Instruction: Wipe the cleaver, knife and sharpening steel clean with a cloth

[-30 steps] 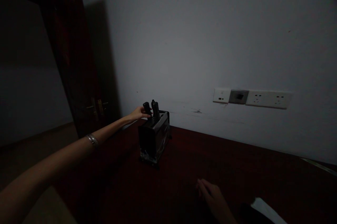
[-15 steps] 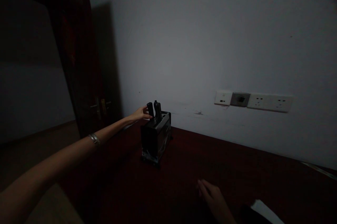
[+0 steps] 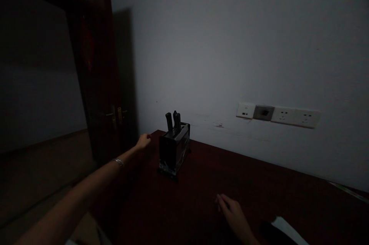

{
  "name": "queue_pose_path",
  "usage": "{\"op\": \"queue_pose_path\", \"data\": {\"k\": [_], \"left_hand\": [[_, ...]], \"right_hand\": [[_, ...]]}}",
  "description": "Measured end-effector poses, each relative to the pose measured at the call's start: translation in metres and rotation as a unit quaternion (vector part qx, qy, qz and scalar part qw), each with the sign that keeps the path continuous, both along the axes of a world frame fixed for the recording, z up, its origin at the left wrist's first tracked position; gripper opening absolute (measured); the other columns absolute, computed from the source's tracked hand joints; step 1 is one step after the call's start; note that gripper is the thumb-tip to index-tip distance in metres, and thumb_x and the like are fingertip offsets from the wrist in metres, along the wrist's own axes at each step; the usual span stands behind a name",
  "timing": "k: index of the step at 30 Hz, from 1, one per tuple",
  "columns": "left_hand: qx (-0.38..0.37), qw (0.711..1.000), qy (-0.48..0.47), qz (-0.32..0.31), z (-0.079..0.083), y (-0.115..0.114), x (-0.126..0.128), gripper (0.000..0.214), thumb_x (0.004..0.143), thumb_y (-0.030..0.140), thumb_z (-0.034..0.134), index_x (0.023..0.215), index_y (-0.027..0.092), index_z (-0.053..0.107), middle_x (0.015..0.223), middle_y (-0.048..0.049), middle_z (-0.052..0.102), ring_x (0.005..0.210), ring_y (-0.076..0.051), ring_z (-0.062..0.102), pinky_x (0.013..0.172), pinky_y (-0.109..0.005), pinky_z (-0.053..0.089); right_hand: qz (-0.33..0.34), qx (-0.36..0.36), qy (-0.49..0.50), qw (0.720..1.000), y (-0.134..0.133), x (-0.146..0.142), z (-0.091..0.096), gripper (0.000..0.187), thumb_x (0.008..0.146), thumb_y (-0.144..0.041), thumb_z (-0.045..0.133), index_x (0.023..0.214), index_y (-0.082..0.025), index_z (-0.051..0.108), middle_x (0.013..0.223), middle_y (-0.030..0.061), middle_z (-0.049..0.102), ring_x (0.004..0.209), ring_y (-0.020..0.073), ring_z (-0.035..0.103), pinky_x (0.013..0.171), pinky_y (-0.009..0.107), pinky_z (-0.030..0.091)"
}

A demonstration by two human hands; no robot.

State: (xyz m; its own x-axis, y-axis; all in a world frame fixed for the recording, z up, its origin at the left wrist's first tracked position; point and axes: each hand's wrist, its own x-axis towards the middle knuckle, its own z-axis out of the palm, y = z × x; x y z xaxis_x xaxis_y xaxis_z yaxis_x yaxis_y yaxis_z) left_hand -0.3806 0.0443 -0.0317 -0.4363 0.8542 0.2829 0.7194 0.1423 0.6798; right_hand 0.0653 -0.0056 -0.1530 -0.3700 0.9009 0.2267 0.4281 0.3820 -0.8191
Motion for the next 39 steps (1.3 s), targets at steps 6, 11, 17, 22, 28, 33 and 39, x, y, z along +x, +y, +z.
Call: {"op": "queue_pose_path", "data": {"k": [6, 11, 17, 22, 28, 33, 39], "left_hand": [[-0.085, 0.991, 0.104, 0.018, -0.073, -0.013, 0.013, 0.039, 0.077, 0.01, 0.037, 0.109, 0.005, 0.057, 0.117, -0.0169, 0.057, 0.11, -0.023, 0.053, 0.093, -0.032, 0.038], [-0.126, 0.973, 0.193, 0.003, -0.105, -0.023, 0.024, 0.042, 0.081, 0.017, 0.037, 0.12, 0.007, 0.051, 0.13, -0.0158, 0.046, 0.125, -0.024, 0.037, 0.103, -0.036, 0.026], [-0.137, 0.952, 0.273, -0.018, -0.113, -0.021, 0.021, 0.043, 0.085, 0.021, 0.031, 0.121, 0.005, 0.049, 0.13, -0.0172, 0.045, 0.127, -0.024, 0.034, 0.106, -0.037, 0.019], [-0.132, 0.943, 0.304, -0.024, -0.117, -0.017, 0.017, 0.043, 0.085, 0.021, 0.031, 0.119, 0.003, 0.049, 0.128, -0.0196, 0.047, 0.126, -0.025, 0.035, 0.105, -0.038, 0.02], [-0.121, 0.941, 0.315, -0.025, -0.12, -0.014, 0.015, 0.04, 0.085, 0.022, 0.032, 0.116, 0.006, 0.052, 0.124, -0.0178, 0.051, 0.123, -0.025, 0.039, 0.104, -0.038, 0.021], [-0.116, 0.942, 0.316, -0.017, -0.12, -0.014, 0.015, 0.042, 0.085, 0.022, 0.032, 0.116, 0.002, 0.051, 0.125, -0.0205, 0.049, 0.122, -0.026, 0.04, 0.103, -0.038, 0.023], [-0.105, 0.945, 0.311, -0.016, -0.119, -0.016, 0.017, 0.04, 0.085, 0.023, 0.034, 0.116, 0.005, 0.052, 0.124, -0.0183, 0.051, 0.12, -0.025, 0.042, 0.103, -0.037, 0.023]], "right_hand": [[-0.007, 0.012, 0.0, 1.0, -0.001, -0.001, 0.001, 0.049, 0.083, -0.055, 0.031, 0.066, -0.017, 0.057, 0.058, 0.0017, 0.057, 0.057, 0.0165, 0.054, 0.056, 0.027, 0.038], [-0.002, -0.012, 0.004, 1.0, 0.005, -0.002, -0.001, 0.044, 0.08, -0.051, 0.036, 0.062, -0.017, 0.056, 0.053, 0.0005, 0.055, 0.054, 0.0156, 0.054, 0.053, 0.026, 0.039], [0.013, -0.032, 0.065, 0.997, 0.026, -0.024, 0.037, 0.022, 0.069, -0.036, 0.053, 0.072, -0.015, 0.06, 0.064, 0.0024, 0.062, 0.061, 0.0151, 0.059, 0.057, 0.026, 0.045], [0.047, 0.057, 0.112, 0.991, 0.05, -0.074, 0.125, 0.028, 0.069, -0.026, 0.061, 0.094, -0.011, 0.058, 0.094, 0.0123, 0.065, 0.077, 0.0178, 0.063, 0.07, 0.031, 0.05], [0.031, 0.136, 0.075, 0.987, 0.086, -0.143, 0.205, 0.05, 0.069, -0.03, 0.067, 0.113, -0.012, 0.051, 0.114, 0.0134, 0.058, 0.096, 0.02, 0.059, 0.079, 0.031, 0.047], [0.005, 0.145, 0.044, 0.988, 0.106, -0.18, 0.211, 0.063, 0.065, -0.033, 0.071, 0.116, -0.004, 0.048, 0.11, 0.0189, 0.059, 0.094, 0.0212, 0.059, 0.079, 0.031, 0.045], [-0.011, 0.158, 0.009, 0.987, 0.113, -0.199, 0.197, 0.041, 0.064, -0.031, 0.071, 0.095, -0.007, 0.06, 0.089, 0.0107, 0.066, 0.079, 0.0178, 0.06, 0.071, 0.028, 0.044]]}}
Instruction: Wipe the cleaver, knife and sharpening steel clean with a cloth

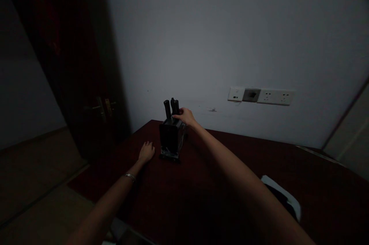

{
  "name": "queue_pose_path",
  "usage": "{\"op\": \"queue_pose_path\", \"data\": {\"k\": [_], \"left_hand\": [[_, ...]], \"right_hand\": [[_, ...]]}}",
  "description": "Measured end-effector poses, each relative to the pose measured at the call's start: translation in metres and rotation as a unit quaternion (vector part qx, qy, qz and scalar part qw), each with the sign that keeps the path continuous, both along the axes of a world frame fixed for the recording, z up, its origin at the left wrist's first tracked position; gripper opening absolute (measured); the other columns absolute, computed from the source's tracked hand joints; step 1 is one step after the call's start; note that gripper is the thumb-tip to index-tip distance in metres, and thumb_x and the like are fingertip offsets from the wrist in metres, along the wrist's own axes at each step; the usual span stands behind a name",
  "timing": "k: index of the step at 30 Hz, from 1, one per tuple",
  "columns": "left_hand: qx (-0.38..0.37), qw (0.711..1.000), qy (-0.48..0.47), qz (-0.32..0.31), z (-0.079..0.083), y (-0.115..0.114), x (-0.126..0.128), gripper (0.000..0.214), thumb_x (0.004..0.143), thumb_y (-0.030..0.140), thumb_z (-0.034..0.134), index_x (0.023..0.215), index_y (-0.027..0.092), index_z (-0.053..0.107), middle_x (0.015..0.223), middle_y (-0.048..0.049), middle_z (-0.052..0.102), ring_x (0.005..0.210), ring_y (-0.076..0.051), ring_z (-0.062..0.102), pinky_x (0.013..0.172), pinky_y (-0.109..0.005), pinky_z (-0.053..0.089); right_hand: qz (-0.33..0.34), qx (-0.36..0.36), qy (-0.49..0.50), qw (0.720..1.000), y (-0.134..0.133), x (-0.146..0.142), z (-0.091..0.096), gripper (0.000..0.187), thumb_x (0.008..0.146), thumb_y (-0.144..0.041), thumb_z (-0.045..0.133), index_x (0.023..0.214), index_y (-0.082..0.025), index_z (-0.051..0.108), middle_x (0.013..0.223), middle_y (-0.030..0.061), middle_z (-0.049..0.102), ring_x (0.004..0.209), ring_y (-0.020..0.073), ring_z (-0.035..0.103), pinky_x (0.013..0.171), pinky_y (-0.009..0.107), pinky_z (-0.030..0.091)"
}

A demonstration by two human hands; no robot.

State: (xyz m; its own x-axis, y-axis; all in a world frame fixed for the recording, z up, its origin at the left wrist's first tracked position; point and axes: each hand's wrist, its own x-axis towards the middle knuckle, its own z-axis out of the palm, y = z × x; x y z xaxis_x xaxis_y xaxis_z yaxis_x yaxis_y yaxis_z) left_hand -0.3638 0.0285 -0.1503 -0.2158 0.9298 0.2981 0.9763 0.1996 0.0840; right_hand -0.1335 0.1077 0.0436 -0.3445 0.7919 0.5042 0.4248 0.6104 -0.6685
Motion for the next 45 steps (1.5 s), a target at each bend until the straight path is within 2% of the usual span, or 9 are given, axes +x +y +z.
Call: {"op": "queue_pose_path", "data": {"k": [4, 11, 21, 27, 34, 45], "left_hand": [[0.005, 1.0, -0.007, 0.001, 0.0, -0.001, 0.001, 0.039, 0.085, 0.023, 0.034, 0.114, 0.006, 0.053, 0.122, -0.0175, 0.052, 0.12, -0.026, 0.042, 0.102, -0.037, 0.024], [0.0, 1.0, -0.014, -0.002, -0.002, 0.002, 0.0, 0.041, 0.085, 0.023, 0.034, 0.116, 0.004, 0.052, 0.122, -0.019, 0.051, 0.12, -0.027, 0.04, 0.102, -0.037, 0.023], [-0.002, 1.0, 0.002, -0.003, 0.001, 0.001, 0.003, 0.041, 0.086, 0.025, 0.034, 0.115, 0.004, 0.053, 0.12, -0.0171, 0.053, 0.116, -0.025, 0.044, 0.103, -0.034, 0.023], [0.005, 1.0, 0.011, -0.003, 0.001, 0.0, 0.004, 0.037, 0.085, 0.023, 0.035, 0.111, 0.006, 0.055, 0.117, -0.0159, 0.054, 0.113, -0.024, 0.047, 0.101, -0.034, 0.026], [0.009, 1.0, 0.018, 0.002, 0.0, 0.001, 0.004, 0.037, 0.085, 0.023, 0.035, 0.111, 0.006, 0.055, 0.117, -0.0154, 0.055, 0.113, -0.024, 0.046, 0.101, -0.033, 0.027], [0.011, 1.0, 0.02, -0.001, 0.0, 0.002, 0.002, 0.037, 0.085, 0.023, 0.035, 0.111, 0.006, 0.055, 0.117, -0.0154, 0.055, 0.113, -0.023, 0.047, 0.1, -0.033, 0.028]], "right_hand": [[-0.025, 0.02, -0.008, 0.999, -0.001, -0.004, -0.002, 0.031, 0.066, -0.03, 0.069, 0.088, -0.008, 0.062, 0.082, 0.0078, 0.065, 0.075, 0.0162, 0.058, 0.069, 0.027, 0.043], [-0.047, 0.034, -0.024, 0.998, -0.002, -0.007, 0.0, 0.028, 0.069, -0.027, 0.066, 0.087, -0.006, 0.063, 0.079, 0.0079, 0.063, 0.073, 0.0156, 0.056, 0.068, 0.027, 0.042], [-0.063, 0.039, -0.058, 0.996, -0.003, -0.004, 0.01, 0.03, 0.065, -0.029, 0.069, 0.079, -0.003, 0.065, 0.071, 0.0069, 0.062, 0.069, 0.0147, 0.055, 0.065, 0.026, 0.04], [-0.069, 0.042, -0.065, 0.995, -0.001, -0.002, 0.02, 0.025, 0.063, -0.03, 0.07, 0.073, -0.007, 0.066, 0.069, 0.0073, 0.064, 0.069, 0.0168, 0.057, 0.063, 0.026, 0.041], [-0.072, 0.072, -0.076, 0.992, 0.0, -0.001, 0.046, 0.024, 0.062, -0.031, 0.071, 0.07, -0.009, 0.065, 0.07, 0.0067, 0.063, 0.069, 0.0177, 0.058, 0.064, 0.027, 0.043], [-0.052, 0.115, -0.044, 0.991, -0.001, -0.001, 0.109, 0.027, 0.06, -0.027, 0.073, 0.072, -0.005, 0.062, 0.07, 0.0083, 0.058, 0.077, 0.0226, 0.057, 0.074, 0.037, 0.046]]}}
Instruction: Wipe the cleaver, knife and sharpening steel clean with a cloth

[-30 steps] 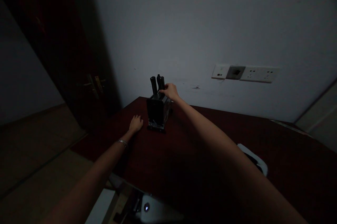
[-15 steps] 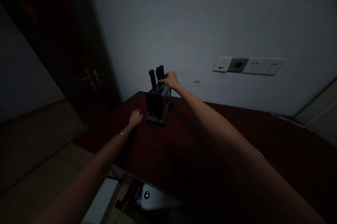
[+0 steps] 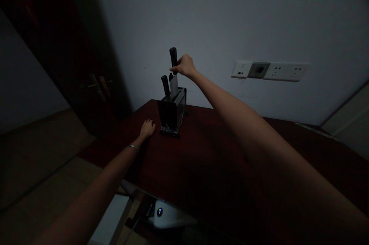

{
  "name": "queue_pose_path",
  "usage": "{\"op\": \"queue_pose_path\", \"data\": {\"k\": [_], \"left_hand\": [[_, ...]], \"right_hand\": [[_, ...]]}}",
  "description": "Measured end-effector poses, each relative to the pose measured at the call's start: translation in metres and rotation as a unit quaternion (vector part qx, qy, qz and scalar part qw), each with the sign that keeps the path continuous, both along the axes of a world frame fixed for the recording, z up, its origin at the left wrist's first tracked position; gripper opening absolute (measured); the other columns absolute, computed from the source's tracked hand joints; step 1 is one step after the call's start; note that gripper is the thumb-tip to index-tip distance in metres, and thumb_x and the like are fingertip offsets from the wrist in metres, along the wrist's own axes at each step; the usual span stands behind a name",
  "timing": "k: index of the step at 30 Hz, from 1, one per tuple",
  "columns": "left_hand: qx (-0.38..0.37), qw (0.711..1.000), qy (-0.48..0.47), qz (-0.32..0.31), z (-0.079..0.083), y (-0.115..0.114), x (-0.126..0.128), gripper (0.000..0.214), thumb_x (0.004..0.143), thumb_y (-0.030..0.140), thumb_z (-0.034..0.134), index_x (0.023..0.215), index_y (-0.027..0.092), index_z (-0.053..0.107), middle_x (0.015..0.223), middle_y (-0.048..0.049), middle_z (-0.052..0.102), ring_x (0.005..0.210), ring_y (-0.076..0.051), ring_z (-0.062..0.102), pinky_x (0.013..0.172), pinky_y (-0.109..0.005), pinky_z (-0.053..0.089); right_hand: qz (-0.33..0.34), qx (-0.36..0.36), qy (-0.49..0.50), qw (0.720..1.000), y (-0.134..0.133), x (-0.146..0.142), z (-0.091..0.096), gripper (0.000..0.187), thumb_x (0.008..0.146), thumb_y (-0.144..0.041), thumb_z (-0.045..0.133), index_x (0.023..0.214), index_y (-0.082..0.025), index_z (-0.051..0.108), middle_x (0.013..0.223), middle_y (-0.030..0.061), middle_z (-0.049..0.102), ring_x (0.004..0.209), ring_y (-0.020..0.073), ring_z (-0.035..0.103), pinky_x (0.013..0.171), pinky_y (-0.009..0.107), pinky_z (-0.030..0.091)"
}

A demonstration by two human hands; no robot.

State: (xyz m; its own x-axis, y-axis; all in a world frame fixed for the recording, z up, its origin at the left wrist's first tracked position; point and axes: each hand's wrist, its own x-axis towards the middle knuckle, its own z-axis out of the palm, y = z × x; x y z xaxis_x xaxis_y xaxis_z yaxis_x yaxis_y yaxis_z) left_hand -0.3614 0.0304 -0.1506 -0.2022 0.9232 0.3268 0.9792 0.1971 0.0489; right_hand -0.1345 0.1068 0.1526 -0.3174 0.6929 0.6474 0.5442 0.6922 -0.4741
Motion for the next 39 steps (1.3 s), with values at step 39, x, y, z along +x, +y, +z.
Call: {"op": "queue_pose_path", "data": {"k": [39], "left_hand": [[-0.015, 0.998, -0.057, -0.001, 0.011, -0.003, -0.01, 0.045, 0.079, 0.023, 0.032, 0.113, 0.006, 0.056, 0.123, -0.0144, 0.053, 0.117, -0.023, 0.046, 0.1, -0.032, 0.034]], "right_hand": [[-0.083, -0.019, -0.05, 0.995, -0.093, 0.234, 0.078, 0.024, 0.053, -0.031, 0.077, 0.059, -0.01, 0.067, 0.053, 0.0049, 0.061, 0.053, 0.0163, 0.057, 0.049, 0.03, 0.043]]}}
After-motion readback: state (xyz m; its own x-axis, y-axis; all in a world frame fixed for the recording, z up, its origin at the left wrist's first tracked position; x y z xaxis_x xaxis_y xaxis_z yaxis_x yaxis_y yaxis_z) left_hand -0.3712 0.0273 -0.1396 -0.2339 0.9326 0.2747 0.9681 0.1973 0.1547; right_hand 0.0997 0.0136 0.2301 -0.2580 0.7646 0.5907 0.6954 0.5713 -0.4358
